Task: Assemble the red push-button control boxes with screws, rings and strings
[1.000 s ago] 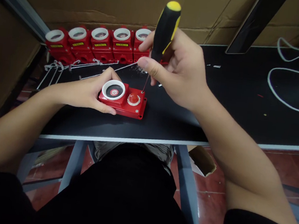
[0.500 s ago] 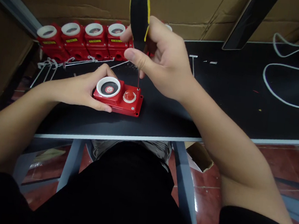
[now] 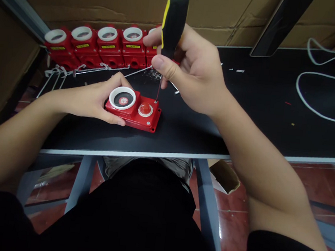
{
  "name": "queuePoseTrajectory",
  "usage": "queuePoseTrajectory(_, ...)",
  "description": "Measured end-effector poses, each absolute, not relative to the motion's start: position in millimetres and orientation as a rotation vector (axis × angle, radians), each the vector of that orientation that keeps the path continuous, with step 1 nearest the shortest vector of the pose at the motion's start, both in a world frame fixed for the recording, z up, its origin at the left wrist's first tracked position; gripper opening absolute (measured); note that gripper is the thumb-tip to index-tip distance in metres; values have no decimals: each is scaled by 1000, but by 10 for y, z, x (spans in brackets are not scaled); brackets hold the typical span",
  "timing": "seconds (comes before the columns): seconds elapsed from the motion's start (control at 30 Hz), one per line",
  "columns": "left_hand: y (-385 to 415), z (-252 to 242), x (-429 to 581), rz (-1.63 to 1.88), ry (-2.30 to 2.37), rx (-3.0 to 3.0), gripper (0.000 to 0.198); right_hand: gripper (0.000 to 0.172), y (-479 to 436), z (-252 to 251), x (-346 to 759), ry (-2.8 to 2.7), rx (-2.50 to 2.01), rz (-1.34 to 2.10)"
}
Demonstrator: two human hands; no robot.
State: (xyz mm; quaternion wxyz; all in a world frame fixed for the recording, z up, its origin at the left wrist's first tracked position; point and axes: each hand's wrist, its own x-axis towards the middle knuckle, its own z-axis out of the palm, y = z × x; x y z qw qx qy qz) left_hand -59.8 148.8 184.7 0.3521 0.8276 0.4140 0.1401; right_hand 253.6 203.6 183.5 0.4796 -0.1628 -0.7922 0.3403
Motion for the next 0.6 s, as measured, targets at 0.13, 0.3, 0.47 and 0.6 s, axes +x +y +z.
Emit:
queuePoseTrajectory(0.13,1481,1857,-588,363,1066,2152,82,65,2038,1820,2527,-1928,-416,858)
queuePoseTrajectory(0.3,1478,1863,-584,364,1053,2149,81,57,2063,1797,2539,-1952,-379,809)
queuePoseTrajectory(0.47,1488,1840,-594,378,1006,2160,82,51,2057,1834,2588,-2021,-338,771)
queuePoseTrajectory(0.6,1487,1827,-592,387,979,2151,81,50,2013,1866,2633,-2060,-371,753)
